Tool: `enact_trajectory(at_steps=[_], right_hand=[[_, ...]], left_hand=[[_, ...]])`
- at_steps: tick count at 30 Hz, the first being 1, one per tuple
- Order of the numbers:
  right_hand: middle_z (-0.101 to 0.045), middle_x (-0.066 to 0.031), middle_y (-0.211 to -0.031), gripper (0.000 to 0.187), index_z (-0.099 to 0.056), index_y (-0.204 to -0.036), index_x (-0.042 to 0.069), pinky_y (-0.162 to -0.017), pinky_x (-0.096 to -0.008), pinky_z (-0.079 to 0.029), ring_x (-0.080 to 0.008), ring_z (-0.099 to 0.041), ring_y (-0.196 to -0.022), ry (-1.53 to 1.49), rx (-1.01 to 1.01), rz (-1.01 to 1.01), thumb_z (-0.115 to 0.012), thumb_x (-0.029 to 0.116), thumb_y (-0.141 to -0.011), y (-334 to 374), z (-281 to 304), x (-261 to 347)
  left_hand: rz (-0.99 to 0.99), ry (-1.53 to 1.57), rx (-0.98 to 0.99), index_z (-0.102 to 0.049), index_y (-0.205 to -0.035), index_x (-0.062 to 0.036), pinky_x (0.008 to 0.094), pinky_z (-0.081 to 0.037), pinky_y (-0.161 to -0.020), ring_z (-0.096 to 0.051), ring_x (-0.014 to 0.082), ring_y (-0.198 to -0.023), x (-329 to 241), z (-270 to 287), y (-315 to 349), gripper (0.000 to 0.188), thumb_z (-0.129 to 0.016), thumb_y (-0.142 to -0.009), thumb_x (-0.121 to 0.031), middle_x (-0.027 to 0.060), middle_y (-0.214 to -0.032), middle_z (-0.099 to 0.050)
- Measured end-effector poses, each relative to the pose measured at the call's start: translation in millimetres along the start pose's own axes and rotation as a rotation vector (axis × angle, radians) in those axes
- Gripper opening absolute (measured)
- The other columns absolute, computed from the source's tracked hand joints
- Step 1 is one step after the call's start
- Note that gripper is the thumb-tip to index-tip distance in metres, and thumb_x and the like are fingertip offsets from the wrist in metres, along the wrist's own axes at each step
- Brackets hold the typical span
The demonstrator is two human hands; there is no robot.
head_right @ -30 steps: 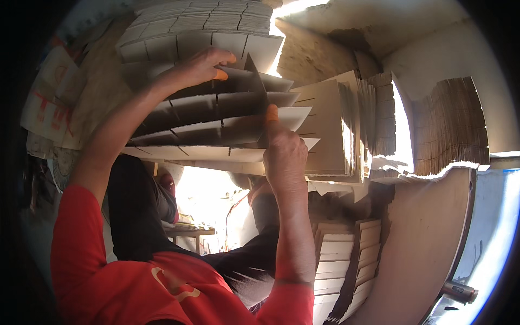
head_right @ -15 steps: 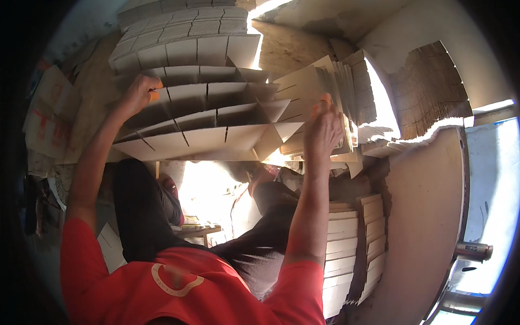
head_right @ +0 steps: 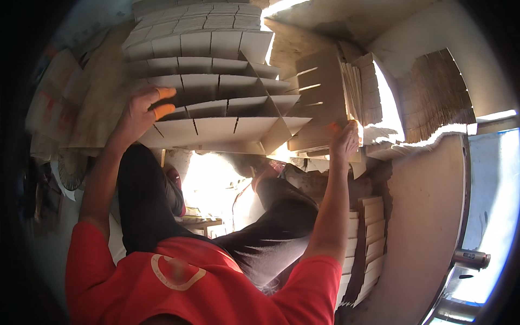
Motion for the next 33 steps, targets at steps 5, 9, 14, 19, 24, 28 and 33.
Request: enact_trajectory(at_steps=[5,9,14,19,24,28,33], right_hand=[[-0.065,-0.0224,-0.085,0.032,-0.048,-0.110,0.003,-0.055,-0.0441,-0.047,-0.0383,-0.064,-0.066,-0.284,-0.207,0.141,-0.063,0.020,-0.088,-19.8,45.0,0.2],[-0.065,-0.0078,-0.086,0.054,-0.044,-0.135,0.003,-0.036,-0.0216,-0.044,-0.0109,-0.056,-0.047,-0.833,0.048,-0.002,-0.064,0.019,-0.087,-8.1,125.6,93.4],[-0.063,-0.0037,-0.083,0.059,-0.041,-0.138,0.007,-0.038,-0.0205,-0.042,-0.0068,-0.049,-0.044,-0.962,0.407,0.116,-0.065,0.008,-0.084,11.6,135.6,139.2],[-0.063,-0.0016,-0.076,0.057,-0.045,-0.137,0.010,-0.039,-0.0210,-0.042,-0.0050,-0.049,-0.044,-0.946,0.485,0.187,-0.064,0.004,-0.083,29.9,118.7,163.2],[-0.064,-0.0014,-0.076,0.059,-0.044,-0.138,0.012,-0.039,-0.0210,-0.042,-0.0044,-0.050,-0.045,-0.930,0.510,0.200,-0.064,0.004,-0.083,35.9,105.6,174.8],[-0.064,-0.0024,-0.076,0.060,-0.043,-0.138,0.012,-0.038,-0.0209,-0.041,-0.0043,-0.050,-0.045,-0.972,0.508,0.177,-0.064,0.003,-0.082,28.6,106.2,174.9],[-0.066,-0.0029,-0.078,0.060,-0.043,-0.138,0.010,-0.038,-0.0206,-0.041,-0.0046,-0.049,-0.044,-0.890,0.549,0.153,-0.063,0.002,-0.082,33.5,96.1,174.0]], left_hand=[[0.117,-0.042,0.243,-0.060,-0.110,0.0030,0.0378,-0.048,-0.083,-0.059,0.0337,-0.097,-19.6,-36.1,11.3,0.045,-0.075,-0.070,-0.010,0.0185,-0.102,-0.063],[0.123,-0.136,0.329,-0.054,-0.082,0.0085,0.0411,-0.045,-0.076,-0.056,0.0381,-0.088,14.1,-55.8,11.3,0.022,-0.068,-0.066,0.000,0.0195,-0.086,-0.058],[0.138,-0.081,0.302,-0.056,-0.081,0.0054,0.0414,-0.044,-0.072,-0.057,0.0361,-0.085,15.1,-55.5,7.1,0.020,-0.068,-0.066,-0.002,0.0180,-0.081,-0.058],[0.218,-0.040,0.301,-0.065,-0.096,-0.0006,0.0400,-0.047,-0.074,-0.062,0.0334,-0.086,9.5,-57.1,9.7,0.031,-0.072,-0.068,-0.013,0.0178,-0.087,-0.064],[0.184,-0.067,0.270,-0.066,-0.098,-0.0031,0.0399,-0.048,-0.072,-0.063,0.0343,-0.083,6.9,-61.2,10.2,0.031,-0.071,-0.069,-0.014,0.0184,-0.086,-0.065],[0.150,-0.087,0.253,-0.066,-0.097,-0.0031,0.0402,-0.048,-0.069,-0.063,0.0347,-0.079,13.3,-65.8,10.2,0.029,-0.071,-0.070,-0.011,0.0187,-0.083,-0.064],[0.128,-0.031,0.218,-0.066,-0.096,-0.0033,0.0398,-0.049,-0.069,-0.063,0.0336,-0.079,9.0,-64.2,8.2,0.027,-0.072,-0.070,-0.010,0.0177,-0.084,-0.065]])
Point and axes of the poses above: each hand's wrist, its own y-axis away from the middle knuckle, its own z-axis out of the back of the hand, x = y × z, the point moved 6 cm from there along -y, towards the middle knuckle
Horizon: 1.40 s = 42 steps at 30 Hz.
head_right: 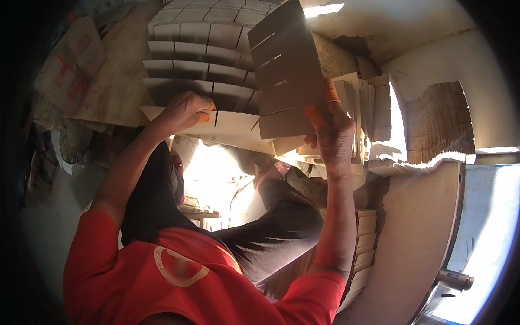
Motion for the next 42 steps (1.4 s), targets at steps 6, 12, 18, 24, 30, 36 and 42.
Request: enact_trajectory(at_steps=[6,12,18,24,30,36,42], right_hand=[[-0.062,-0.0010,-0.071,0.059,-0.044,-0.138,0.009,-0.038,-0.0213,-0.041,-0.0051,-0.049,-0.043,-0.043,-0.018,0.084,-0.064,0.003,-0.082,-3.2,2.9,0.9],[-0.063,-0.0019,-0.073,0.059,-0.043,-0.138,0.007,-0.038,-0.0216,-0.041,-0.0050,-0.048,-0.043,0.039,0.022,0.054,-0.063,0.002,-0.083,1.2,-8.3,-0.7],[-0.062,-0.0024,-0.073,0.061,-0.042,-0.138,0.008,-0.038,-0.0223,-0.041,-0.0046,-0.047,-0.043,-0.020,0.095,-0.003,-0.064,0.000,-0.082,-2.7,-17.2,-8.7],[-0.060,-0.0014,-0.071,0.062,-0.041,-0.139,0.007,-0.038,-0.0222,-0.041,-0.0046,-0.046,-0.044,0.024,0.053,0.036,-0.063,-0.001,-0.082,-7.5,-20.0,2.0],[-0.057,-0.0003,-0.066,0.058,-0.040,-0.138,0.004,-0.038,-0.0221,-0.041,-0.0047,-0.046,-0.043,0.041,0.060,0.074,-0.063,0.003,-0.084,-6.7,-24.9,-0.4],[-0.060,-0.0015,-0.070,0.057,-0.041,-0.138,0.003,-0.039,-0.0212,-0.041,-0.0045,-0.047,-0.043,0.111,0.025,0.064,-0.062,0.004,-0.085,0.0,-26.7,0.1],[-0.062,-0.0010,-0.073,0.057,-0.040,-0.139,0.007,-0.040,-0.0213,-0.042,-0.0045,-0.046,-0.045,0.066,0.040,0.037,-0.060,0.002,-0.086,-5.9,-29.9,3.1]], left_hand=[[-0.037,0.077,-0.102,-0.067,-0.096,-0.0043,0.0371,-0.051,-0.073,-0.065,0.0303,-0.083,-7.8,-6.3,-2.8,0.029,-0.074,-0.069,-0.012,0.0135,-0.090,-0.068],[-0.028,0.070,-0.112,-0.068,-0.094,-0.0037,0.0367,-0.051,-0.072,-0.066,0.0301,-0.082,-14.6,-10.4,-8.2,0.026,-0.073,-0.070,-0.012,0.0132,-0.088,-0.068],[-0.035,0.055,-0.101,-0.068,-0.092,-0.0037,0.0375,-0.051,-0.069,-0.065,0.0308,-0.079,-15.2,-15.2,-12.3,0.021,-0.071,-0.073,-0.012,0.0139,-0.085,-0.068],[-0.055,0.035,-0.130,-0.067,-0.089,-0.0033,0.0394,-0.050,-0.067,-0.064,0.0321,-0.075,-14.6,-17.2,-15.3,0.017,-0.069,-0.074,-0.010,0.0152,-0.080,-0.066],[-0.079,0.030,-0.154,-0.067,-0.088,-0.0032,0.0393,-0.050,-0.066,-0.064,0.0318,-0.074,-12.7,-18.1,-16.6,0.017,-0.069,-0.073,-0.010,0.0146,-0.078,-0.066],[-0.102,0.027,-0.156,-0.067,-0.089,-0.0036,0.0392,-0.050,-0.065,-0.064,0.0309,-0.074,-12.2,-20.1,-15.7,0.018,-0.069,-0.073,-0.010,0.0142,-0.079,-0.066],[-0.112,0.045,-0.176,-0.067,-0.088,-0.0036,0.0392,-0.050,-0.065,-0.064,0.0308,-0.072,-12.1,-18.8,-18.3,0.017,-0.069,-0.072,-0.010,0.0145,-0.077,-0.066]])
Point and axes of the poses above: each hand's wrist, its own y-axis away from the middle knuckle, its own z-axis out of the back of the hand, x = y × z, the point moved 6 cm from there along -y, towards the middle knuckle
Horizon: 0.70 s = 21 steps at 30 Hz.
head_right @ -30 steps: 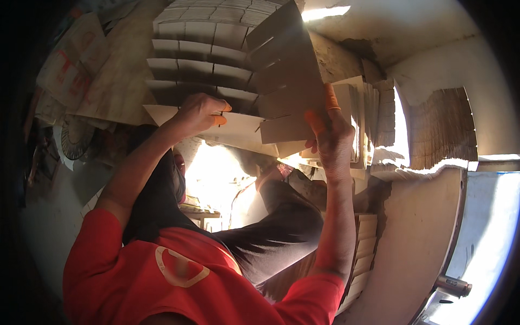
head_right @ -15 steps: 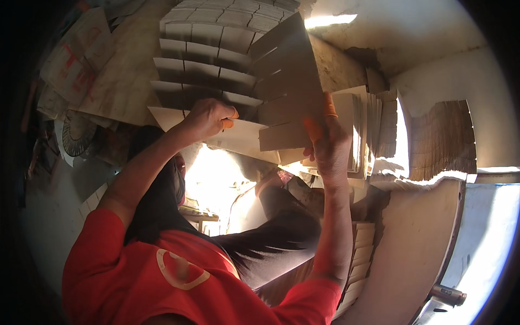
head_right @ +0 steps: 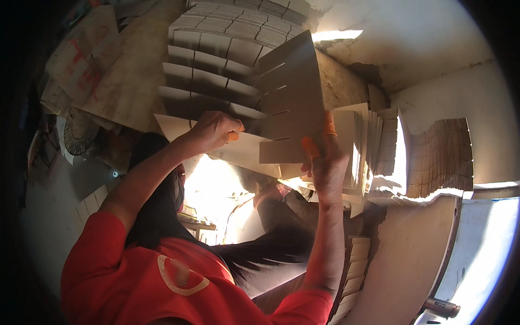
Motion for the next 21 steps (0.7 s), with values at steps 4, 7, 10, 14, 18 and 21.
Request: enact_trajectory(at_steps=[4,7,10,14,18,21], right_hand=[[-0.057,0.0004,-0.070,0.059,-0.040,-0.140,0.008,-0.040,-0.0214,-0.041,-0.0042,-0.043,-0.046,-0.012,0.017,-0.060,-0.059,-0.001,-0.085,-2.1,0.7,-1.2],[-0.054,0.0009,-0.067,0.059,-0.039,-0.140,0.008,-0.041,-0.0219,-0.040,-0.0041,-0.042,-0.046,-0.001,0.106,-0.099,-0.059,0.000,-0.085,-3.4,-10.5,-8.4],[-0.053,0.0023,-0.067,0.058,-0.039,-0.140,0.007,-0.041,-0.0218,-0.039,-0.0035,-0.042,-0.049,0.007,0.188,-0.091,-0.058,0.000,-0.086,-3.8,-28.7,-13.6],[-0.057,-0.0098,-0.067,0.058,-0.038,-0.139,0.004,-0.045,-0.0296,-0.043,-0.0190,-0.051,-0.049,0.151,0.312,0.176,-0.058,-0.001,-0.085,-5.6,-56.5,-24.2],[-0.057,-0.0221,-0.069,0.058,-0.040,-0.134,0.001,-0.056,-0.0439,-0.047,-0.0398,-0.058,-0.062,0.300,0.297,0.505,-0.063,0.003,-0.081,7.7,-81.3,-52.8],[-0.058,-0.0170,-0.070,0.049,-0.048,-0.126,0.001,-0.054,-0.0430,-0.047,-0.0365,-0.059,-0.060,0.529,0.304,0.392,-0.066,0.011,-0.082,6.6,-69.5,-45.2]], left_hand=[[0.000,0.026,0.014,-0.067,-0.087,-0.0031,0.0394,-0.050,-0.064,-0.064,0.0312,-0.072,-2.6,2.9,-2.7,0.017,-0.069,-0.071,-0.009,0.0148,-0.076,-0.065],[-0.006,0.030,0.007,-0.067,-0.087,-0.0025,0.0395,-0.050,-0.064,-0.064,0.0320,-0.072,-0.8,1.9,-3.2,0.017,-0.069,-0.071,-0.009,0.0156,-0.075,-0.065],[-0.025,0.038,0.016,-0.066,-0.086,-0.0020,0.0398,-0.050,-0.064,-0.064,0.0330,-0.073,-3.4,3.2,-3.7,0.017,-0.068,-0.071,-0.009,0.0166,-0.077,-0.064],[0.006,0.033,0.021,-0.066,-0.086,-0.0015,0.0407,-0.050,-0.065,-0.063,0.0342,-0.074,-0.5,2.2,-1.8,0.017,-0.068,-0.072,-0.009,0.0171,-0.078,-0.064],[-0.010,0.037,0.019,-0.065,-0.088,-0.0005,0.0410,-0.050,-0.066,-0.063,0.0345,-0.075,-5.3,0.5,-5.7,0.016,-0.067,-0.073,-0.008,0.0178,-0.079,-0.064],[0.024,-0.002,0.042,-0.065,-0.091,-0.0010,0.0397,-0.050,-0.069,-0.063,0.0334,-0.078,-0.4,-1.2,-1.7,0.019,-0.068,-0.073,-0.007,0.0172,-0.082,-0.064]])
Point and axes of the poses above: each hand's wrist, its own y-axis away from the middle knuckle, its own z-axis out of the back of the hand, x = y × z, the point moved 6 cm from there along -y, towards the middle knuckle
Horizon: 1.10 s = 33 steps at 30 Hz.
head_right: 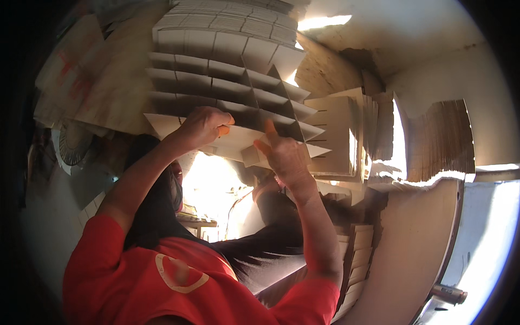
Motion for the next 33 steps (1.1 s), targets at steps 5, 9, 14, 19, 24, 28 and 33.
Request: enact_trajectory(at_steps=[5,9,14,19,24,28,33], right_hand=[[-0.060,-0.0132,-0.082,0.043,-0.052,-0.122,0.006,-0.057,-0.0413,-0.049,-0.0298,-0.062,-0.071,0.526,-0.609,-0.165,-0.065,0.022,-0.085,50.5,58.4,-94.5],[-0.053,-0.0146,-0.114,0.055,-0.049,-0.122,0.004,-0.080,-0.0442,-0.045,-0.0299,-0.048,-0.112,0.724,-0.337,-0.693,-0.068,0.035,-0.080,91.9,51.7,-178.5],[-0.058,-0.0159,-0.102,0.052,-0.054,-0.108,0.004,-0.074,-0.0464,-0.046,-0.0334,-0.055,-0.100,0.665,-0.274,-0.709,-0.072,0.038,-0.074,102.2,30.7,-217.6],[-0.062,-0.0182,-0.082,0.042,-0.053,-0.097,0.004,-0.070,-0.0467,-0.045,-0.0375,-0.060,-0.082,0.453,-0.415,-0.741,-0.071,0.035,-0.075,103.8,52.0,-223.3],[-0.064,-0.0208,-0.082,0.034,-0.048,-0.098,0.005,-0.064,-0.0469,-0.045,-0.0393,-0.061,-0.079,0.420,-0.598,-0.844,-0.063,0.033,-0.086,106.7,82.1,-190.9],[-0.063,-0.0209,-0.091,0.024,-0.047,-0.104,0.004,-0.061,-0.0403,-0.049,-0.0359,-0.064,-0.080,0.382,-0.840,-0.427,-0.060,0.019,-0.091,81.3,126.0,-101.7],[-0.064,-0.0033,-0.079,0.051,-0.046,-0.134,0.006,-0.047,-0.0257,-0.045,-0.0091,-0.053,-0.056,-0.357,-0.688,-0.438,-0.065,0.009,-0.087,27.5,140.0,1.7]], left_hand=[[-0.104,0.029,-0.175,-0.065,-0.097,-0.0002,0.0371,-0.050,-0.072,-0.062,0.0299,-0.081,-22.6,24.5,12.0,0.029,-0.072,-0.069,-0.005,0.0144,-0.091,-0.065],[-0.110,-0.057,-0.212,-0.065,-0.099,0.0022,0.0363,-0.051,-0.073,-0.062,0.0287,-0.082,-22.2,36.4,17.7,0.034,-0.075,-0.067,-0.004,0.0140,-0.092,-0.066],[-0.050,-0.087,-0.194,-0.065,-0.099,0.0026,0.0360,-0.051,-0.073,-0.062,0.0294,-0.083,-14.0,36.1,21.8,0.035,-0.075,-0.067,-0.005,0.0147,-0.092,-0.066],[-0.018,-0.105,-0.188,-0.065,-0.100,0.0027,0.0366,-0.050,-0.073,-0.061,0.0303,-0.082,-10.1,39.2,26.3,0.036,-0.076,-0.067,-0.007,0.0149,-0.089,-0.065],[0.002,-0.117,-0.200,-0.065,-0.099,0.0022,0.0376,-0.048,-0.072,-0.060,0.0303,-0.080,-9.8,42.8,28.9,0.035,-0.076,-0.067,-0.009,0.0149,-0.084,-0.063],[-0.002,-0.075,-0.190,-0.066,-0.099,0.0011,0.0377,-0.048,-0.072,-0.060,0.0302,-0.080,-6.9,44.2,32.2,0.032,-0.073,-0.069,-0.008,0.0149,-0.084,-0.063],[0.062,-0.040,-0.180,-0.065,-0.093,0.0002,0.0375,-0.049,-0.071,-0.062,0.0304,-0.081,19.3,32.2,41.9,0.021,-0.070,-0.073,-0.004,0.0152,-0.085,-0.064]])
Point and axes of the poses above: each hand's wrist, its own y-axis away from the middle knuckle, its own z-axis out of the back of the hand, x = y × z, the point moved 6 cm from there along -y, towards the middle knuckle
